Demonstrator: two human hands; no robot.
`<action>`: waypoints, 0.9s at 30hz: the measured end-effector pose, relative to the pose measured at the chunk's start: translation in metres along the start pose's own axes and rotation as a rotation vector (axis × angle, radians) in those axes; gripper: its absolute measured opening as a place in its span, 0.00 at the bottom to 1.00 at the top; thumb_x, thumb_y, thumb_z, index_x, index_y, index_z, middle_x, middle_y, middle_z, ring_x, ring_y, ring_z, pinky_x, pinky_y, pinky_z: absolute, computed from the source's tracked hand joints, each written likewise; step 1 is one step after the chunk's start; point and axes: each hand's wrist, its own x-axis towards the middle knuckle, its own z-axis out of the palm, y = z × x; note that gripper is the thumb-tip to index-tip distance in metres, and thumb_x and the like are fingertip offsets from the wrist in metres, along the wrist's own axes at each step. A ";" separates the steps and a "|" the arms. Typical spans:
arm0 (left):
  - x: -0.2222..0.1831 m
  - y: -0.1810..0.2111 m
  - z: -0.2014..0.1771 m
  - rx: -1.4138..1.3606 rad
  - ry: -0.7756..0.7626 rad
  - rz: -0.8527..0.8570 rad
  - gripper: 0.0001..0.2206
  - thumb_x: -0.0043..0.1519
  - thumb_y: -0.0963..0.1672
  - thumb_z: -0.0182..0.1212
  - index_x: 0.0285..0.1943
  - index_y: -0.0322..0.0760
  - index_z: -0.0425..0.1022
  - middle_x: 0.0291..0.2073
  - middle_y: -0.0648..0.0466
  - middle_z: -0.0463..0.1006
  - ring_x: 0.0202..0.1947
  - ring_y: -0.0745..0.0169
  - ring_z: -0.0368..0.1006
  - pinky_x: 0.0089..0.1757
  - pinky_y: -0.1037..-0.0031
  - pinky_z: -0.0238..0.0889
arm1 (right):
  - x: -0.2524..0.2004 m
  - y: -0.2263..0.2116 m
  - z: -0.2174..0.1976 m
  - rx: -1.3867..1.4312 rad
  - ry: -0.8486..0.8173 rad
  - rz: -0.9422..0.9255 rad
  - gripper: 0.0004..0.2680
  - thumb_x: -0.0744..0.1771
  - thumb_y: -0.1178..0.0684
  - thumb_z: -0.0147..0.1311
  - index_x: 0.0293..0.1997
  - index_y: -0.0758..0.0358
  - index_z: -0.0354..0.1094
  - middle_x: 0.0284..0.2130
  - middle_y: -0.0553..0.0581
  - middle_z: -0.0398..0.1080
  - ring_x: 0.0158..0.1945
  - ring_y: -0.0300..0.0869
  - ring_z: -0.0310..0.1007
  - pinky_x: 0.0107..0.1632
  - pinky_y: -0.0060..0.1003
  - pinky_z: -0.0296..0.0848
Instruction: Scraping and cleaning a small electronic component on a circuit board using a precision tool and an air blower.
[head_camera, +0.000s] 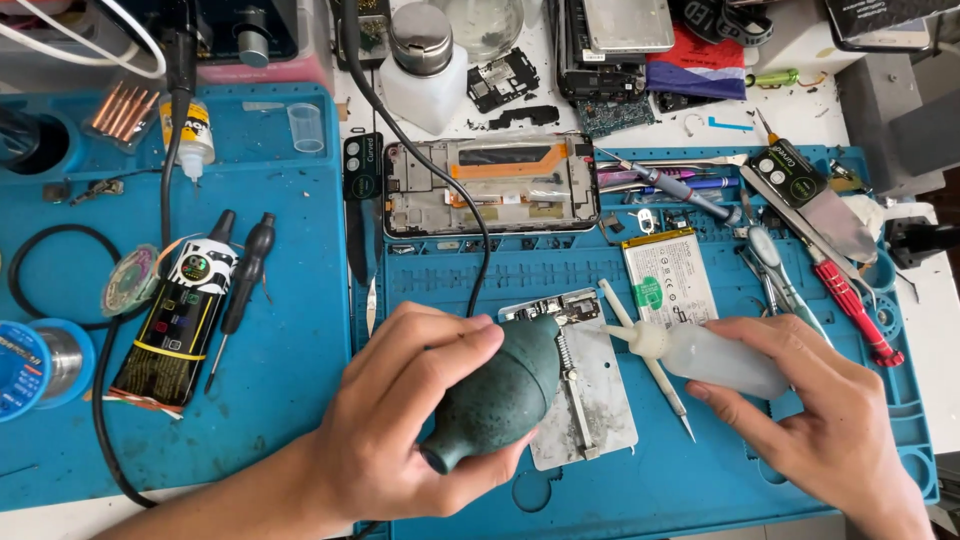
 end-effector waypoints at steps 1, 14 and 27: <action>-0.001 0.000 0.000 -0.002 0.001 -0.003 0.28 0.59 0.48 0.76 0.62 0.28 0.69 0.52 0.37 0.77 0.48 0.39 0.80 0.49 0.53 0.76 | 0.000 0.002 -0.001 -0.001 -0.004 0.001 0.19 0.60 0.48 0.65 0.53 0.65 0.72 0.45 0.60 0.76 0.42 0.48 0.73 0.41 0.40 0.71; -0.002 0.000 0.001 0.012 -0.023 -0.055 0.30 0.58 0.47 0.78 0.64 0.29 0.69 0.54 0.38 0.76 0.50 0.39 0.79 0.50 0.51 0.77 | 0.010 -0.002 -0.003 -0.007 -0.019 -0.057 0.18 0.60 0.50 0.65 0.51 0.67 0.72 0.44 0.61 0.75 0.41 0.48 0.73 0.43 0.41 0.72; -0.001 0.001 0.001 0.035 0.022 -0.051 0.28 0.58 0.48 0.76 0.62 0.28 0.70 0.52 0.37 0.77 0.50 0.39 0.80 0.49 0.52 0.77 | 0.015 -0.010 -0.010 -0.036 0.000 -0.116 0.17 0.60 0.51 0.66 0.51 0.69 0.73 0.42 0.61 0.76 0.40 0.48 0.74 0.44 0.42 0.72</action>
